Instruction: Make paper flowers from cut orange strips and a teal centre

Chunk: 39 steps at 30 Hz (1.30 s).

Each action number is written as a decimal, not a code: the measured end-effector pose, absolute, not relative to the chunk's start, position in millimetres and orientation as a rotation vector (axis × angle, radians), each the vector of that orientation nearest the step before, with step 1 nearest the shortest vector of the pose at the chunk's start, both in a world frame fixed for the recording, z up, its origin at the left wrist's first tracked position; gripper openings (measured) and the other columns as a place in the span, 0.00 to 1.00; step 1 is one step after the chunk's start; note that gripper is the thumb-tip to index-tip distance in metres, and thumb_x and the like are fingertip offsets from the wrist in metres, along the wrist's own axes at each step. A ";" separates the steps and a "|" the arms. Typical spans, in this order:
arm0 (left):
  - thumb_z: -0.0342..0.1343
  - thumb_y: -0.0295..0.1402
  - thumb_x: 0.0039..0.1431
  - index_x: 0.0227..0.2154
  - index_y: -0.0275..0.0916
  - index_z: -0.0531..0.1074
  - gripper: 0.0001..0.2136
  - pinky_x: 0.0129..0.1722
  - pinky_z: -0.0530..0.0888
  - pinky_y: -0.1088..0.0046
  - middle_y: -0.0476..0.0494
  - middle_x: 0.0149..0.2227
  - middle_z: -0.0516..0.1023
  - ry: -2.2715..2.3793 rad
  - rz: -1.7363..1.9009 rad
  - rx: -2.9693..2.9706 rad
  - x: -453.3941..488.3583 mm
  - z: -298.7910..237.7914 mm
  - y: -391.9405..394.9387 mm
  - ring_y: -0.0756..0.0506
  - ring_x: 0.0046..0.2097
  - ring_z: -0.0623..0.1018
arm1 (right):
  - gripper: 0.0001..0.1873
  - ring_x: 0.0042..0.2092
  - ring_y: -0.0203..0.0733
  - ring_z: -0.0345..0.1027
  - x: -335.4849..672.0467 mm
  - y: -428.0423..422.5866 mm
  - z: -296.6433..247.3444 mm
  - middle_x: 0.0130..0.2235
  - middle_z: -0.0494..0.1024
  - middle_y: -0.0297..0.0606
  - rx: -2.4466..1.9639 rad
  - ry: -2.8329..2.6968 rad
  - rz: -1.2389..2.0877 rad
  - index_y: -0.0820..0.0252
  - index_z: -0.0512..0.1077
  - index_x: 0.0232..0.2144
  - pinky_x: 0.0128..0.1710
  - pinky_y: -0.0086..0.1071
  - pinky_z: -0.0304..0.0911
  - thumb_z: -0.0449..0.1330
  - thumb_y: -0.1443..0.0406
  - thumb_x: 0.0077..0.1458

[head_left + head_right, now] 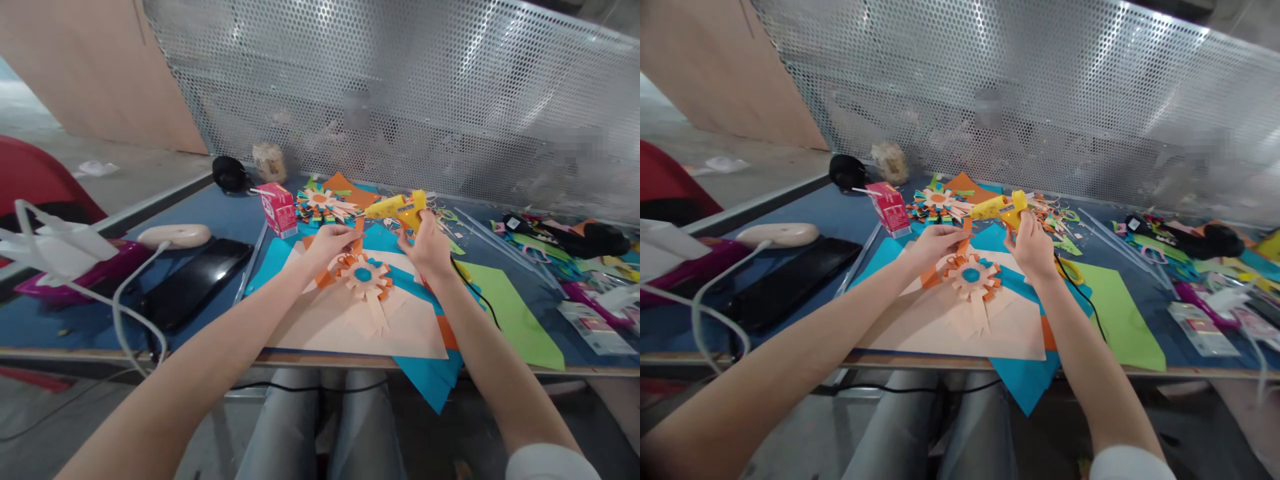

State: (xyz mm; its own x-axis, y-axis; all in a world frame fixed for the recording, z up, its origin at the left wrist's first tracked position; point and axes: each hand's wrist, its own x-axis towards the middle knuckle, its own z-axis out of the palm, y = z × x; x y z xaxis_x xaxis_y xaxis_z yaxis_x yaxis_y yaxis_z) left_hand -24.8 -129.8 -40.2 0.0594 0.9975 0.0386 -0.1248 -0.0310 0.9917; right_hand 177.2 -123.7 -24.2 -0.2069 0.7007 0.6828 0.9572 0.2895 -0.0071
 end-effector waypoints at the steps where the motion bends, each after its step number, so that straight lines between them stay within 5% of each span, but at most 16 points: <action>1: 0.63 0.35 0.39 0.20 0.32 0.73 0.10 0.21 0.59 0.77 0.51 0.17 0.67 1.067 1.244 1.176 -24.5 -39.6 -130.4 0.56 0.20 0.64 | 0.24 0.45 0.52 0.67 176.7 -124.2 -23.7 0.44 0.69 0.55 -1.475 -1.997 -0.577 0.68 0.55 0.49 0.36 0.39 0.66 0.50 0.60 0.52; 39: 0.62 0.31 0.39 0.25 0.33 0.74 0.09 0.25 0.66 0.76 0.50 0.20 0.70 1.098 1.260 1.146 -30.0 -46.4 -122.6 0.55 0.21 0.67 | 0.20 0.47 0.51 0.66 174.8 -128.5 -13.8 0.48 0.68 0.57 -1.509 -2.042 -0.589 0.69 0.58 0.48 0.36 0.37 0.66 0.50 0.66 0.52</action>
State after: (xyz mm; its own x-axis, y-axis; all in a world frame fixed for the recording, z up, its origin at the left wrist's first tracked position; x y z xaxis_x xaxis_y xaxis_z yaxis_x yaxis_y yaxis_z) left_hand -30.0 -122.6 -46.4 0.0210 0.9996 0.0199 -0.1168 -0.0173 0.9930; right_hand 174.8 -128.5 -13.8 -0.2366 0.7286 0.6428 0.9590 0.2815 0.0338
